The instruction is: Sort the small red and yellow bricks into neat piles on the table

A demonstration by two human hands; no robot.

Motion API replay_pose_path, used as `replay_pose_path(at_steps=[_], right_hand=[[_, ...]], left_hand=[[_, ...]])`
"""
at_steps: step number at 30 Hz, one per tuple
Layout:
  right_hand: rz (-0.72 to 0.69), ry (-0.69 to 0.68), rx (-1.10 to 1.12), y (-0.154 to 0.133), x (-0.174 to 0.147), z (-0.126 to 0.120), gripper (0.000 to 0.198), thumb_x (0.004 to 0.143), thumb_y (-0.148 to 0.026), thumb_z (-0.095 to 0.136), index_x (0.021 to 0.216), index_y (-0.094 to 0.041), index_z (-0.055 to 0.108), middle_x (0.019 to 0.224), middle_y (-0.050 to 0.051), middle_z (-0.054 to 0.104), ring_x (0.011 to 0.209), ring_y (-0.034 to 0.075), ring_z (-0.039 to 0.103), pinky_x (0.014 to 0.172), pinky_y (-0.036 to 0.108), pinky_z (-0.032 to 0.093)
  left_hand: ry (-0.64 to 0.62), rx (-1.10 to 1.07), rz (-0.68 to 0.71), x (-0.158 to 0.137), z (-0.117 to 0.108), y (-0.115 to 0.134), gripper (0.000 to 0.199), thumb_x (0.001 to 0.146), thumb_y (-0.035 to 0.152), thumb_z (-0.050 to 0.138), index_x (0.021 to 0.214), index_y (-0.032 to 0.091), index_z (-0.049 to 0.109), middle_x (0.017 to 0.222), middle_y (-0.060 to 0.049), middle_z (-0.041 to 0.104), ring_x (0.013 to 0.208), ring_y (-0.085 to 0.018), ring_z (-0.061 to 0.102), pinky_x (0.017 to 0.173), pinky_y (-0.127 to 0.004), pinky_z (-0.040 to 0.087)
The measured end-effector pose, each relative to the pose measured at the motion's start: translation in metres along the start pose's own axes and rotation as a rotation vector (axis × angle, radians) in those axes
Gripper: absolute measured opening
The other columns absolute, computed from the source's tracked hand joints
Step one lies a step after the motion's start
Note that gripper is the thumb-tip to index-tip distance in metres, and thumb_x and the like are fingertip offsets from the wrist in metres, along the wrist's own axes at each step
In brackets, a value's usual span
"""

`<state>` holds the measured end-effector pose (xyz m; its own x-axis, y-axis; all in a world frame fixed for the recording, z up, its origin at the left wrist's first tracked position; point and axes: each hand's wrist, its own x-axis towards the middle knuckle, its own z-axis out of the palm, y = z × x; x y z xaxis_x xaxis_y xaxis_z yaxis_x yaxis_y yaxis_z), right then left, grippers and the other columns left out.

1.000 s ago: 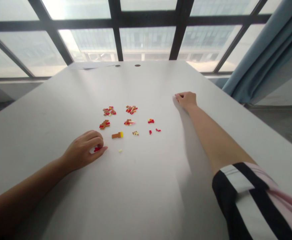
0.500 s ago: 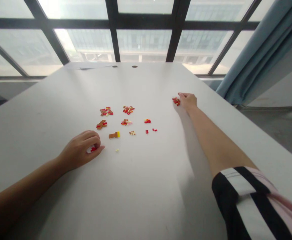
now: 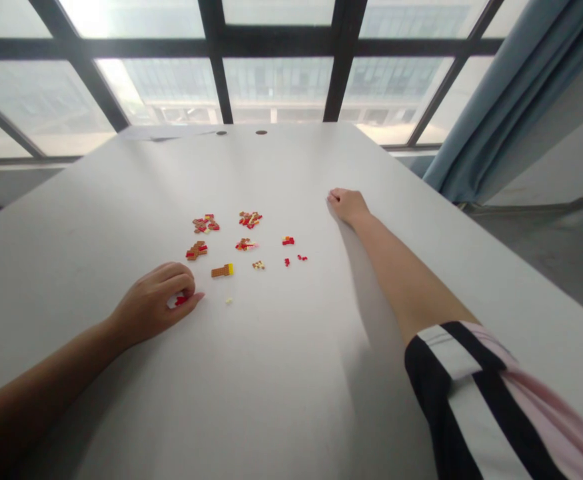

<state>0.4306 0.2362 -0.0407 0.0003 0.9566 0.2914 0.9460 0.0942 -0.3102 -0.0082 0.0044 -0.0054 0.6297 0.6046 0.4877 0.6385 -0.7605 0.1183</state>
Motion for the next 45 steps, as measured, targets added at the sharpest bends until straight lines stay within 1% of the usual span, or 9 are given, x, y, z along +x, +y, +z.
replay_pose_path(at_steps=[7, 13, 16, 21, 25, 29, 36, 41, 45], right_hand=[[0.004, 0.021, 0.012, -0.012, -0.003, -0.002, 0.033, 0.095, -0.023, 0.053, 0.114, -0.020, 0.079, 0.129, 0.009, 0.076, 0.125, 0.028, 0.068, 0.112, 0.042, 0.049], [0.067, 0.163, 0.034, -0.026, -0.020, -0.023, 0.048, 0.105, -0.023, 0.034, 0.137, -0.011, 0.068, 0.147, 0.017, 0.064, 0.138, 0.028, 0.059, 0.117, 0.045, 0.045], [-0.099, 0.193, 0.174, -0.046, -0.047, -0.034, 0.042, 0.105, -0.032, 0.042, 0.128, -0.019, 0.075, 0.137, 0.010, 0.072, 0.131, 0.026, 0.065, 0.114, 0.043, 0.048], [-0.466, -0.073, 0.418, -0.085, -0.089, -0.034, 0.031, 0.095, -0.047, 0.064, 0.117, -0.034, 0.081, 0.131, 0.000, 0.075, 0.124, 0.026, 0.070, 0.112, 0.043, 0.052], [-0.601, -0.216, 0.497, -0.099, -0.095, -0.019, 0.032, 0.093, -0.049, 0.065, 0.114, -0.031, 0.083, 0.126, 0.002, 0.077, 0.113, 0.024, 0.075, 0.101, 0.037, 0.058], [-0.682, -0.207, 0.498, -0.094, -0.092, -0.012, 0.030, 0.094, -0.047, 0.063, 0.103, -0.031, 0.085, 0.114, 0.001, 0.081, 0.103, 0.022, 0.078, 0.097, 0.037, 0.060], [-0.552, -0.089, 0.422, -0.048, -0.103, -0.035, 0.027, 0.091, -0.043, 0.061, 0.094, -0.031, 0.085, 0.108, 0.001, 0.082, 0.101, 0.024, 0.078, 0.101, 0.042, 0.059], [-0.331, -0.048, 0.272, -0.014, -0.106, -0.053, 0.022, 0.088, -0.034, 0.062, 0.091, -0.031, 0.084, 0.110, -0.001, 0.082, 0.110, 0.027, 0.076, 0.110, 0.047, 0.054], [-0.167, -0.017, 0.200, -0.001, -0.106, -0.060, 0.019, 0.085, -0.027, 0.064, 0.086, -0.033, 0.082, 0.106, -0.004, 0.082, 0.112, 0.029, 0.075, 0.105, 0.048, 0.058]], left_hand=[[0.003, 0.008, 0.012, 0.000, 0.002, -0.001, 0.025, 0.100, 0.020, 0.056, 0.076, 0.022, 0.047, 0.078, -0.001, 0.058, 0.073, -0.017, 0.053, 0.069, -0.029, 0.046], [-0.008, 0.001, 0.008, 0.000, 0.003, -0.002, 0.026, 0.100, 0.020, 0.057, 0.076, 0.022, 0.047, 0.078, -0.002, 0.057, 0.073, -0.018, 0.053, 0.069, -0.030, 0.046], [-0.021, -0.009, 0.005, -0.001, 0.004, -0.004, 0.026, 0.100, 0.021, 0.056, 0.075, 0.022, 0.047, 0.078, -0.002, 0.057, 0.074, -0.018, 0.053, 0.070, -0.030, 0.047], [-0.030, 0.004, -0.004, -0.001, 0.003, -0.005, 0.027, 0.100, 0.023, 0.055, 0.075, 0.022, 0.047, 0.079, -0.002, 0.058, 0.075, -0.018, 0.054, 0.072, -0.030, 0.047], [-0.021, 0.014, -0.007, 0.000, 0.003, -0.005, 0.027, 0.100, 0.024, 0.055, 0.075, 0.022, 0.047, 0.078, -0.002, 0.059, 0.074, -0.018, 0.053, 0.070, -0.030, 0.046], [-0.015, 0.019, -0.004, 0.000, 0.003, -0.006, 0.027, 0.100, 0.024, 0.055, 0.075, 0.021, 0.048, 0.079, -0.003, 0.060, 0.074, -0.017, 0.053, 0.070, -0.030, 0.046], [-0.018, 0.018, -0.004, 0.002, 0.003, -0.006, 0.027, 0.100, 0.025, 0.054, 0.074, 0.021, 0.048, 0.078, -0.003, 0.060, 0.073, -0.018, 0.053, 0.070, -0.031, 0.046], [-0.027, -0.005, -0.038, 0.003, 0.003, -0.007, 0.027, 0.099, 0.026, 0.055, 0.072, 0.021, 0.051, 0.077, -0.003, 0.061, 0.074, -0.018, 0.054, 0.071, -0.031, 0.046], [-0.034, 0.001, -0.043, 0.003, 0.003, -0.008, 0.027, 0.098, 0.026, 0.055, 0.072, 0.021, 0.051, 0.078, -0.003, 0.061, 0.074, -0.018, 0.054, 0.071, -0.031, 0.046]])
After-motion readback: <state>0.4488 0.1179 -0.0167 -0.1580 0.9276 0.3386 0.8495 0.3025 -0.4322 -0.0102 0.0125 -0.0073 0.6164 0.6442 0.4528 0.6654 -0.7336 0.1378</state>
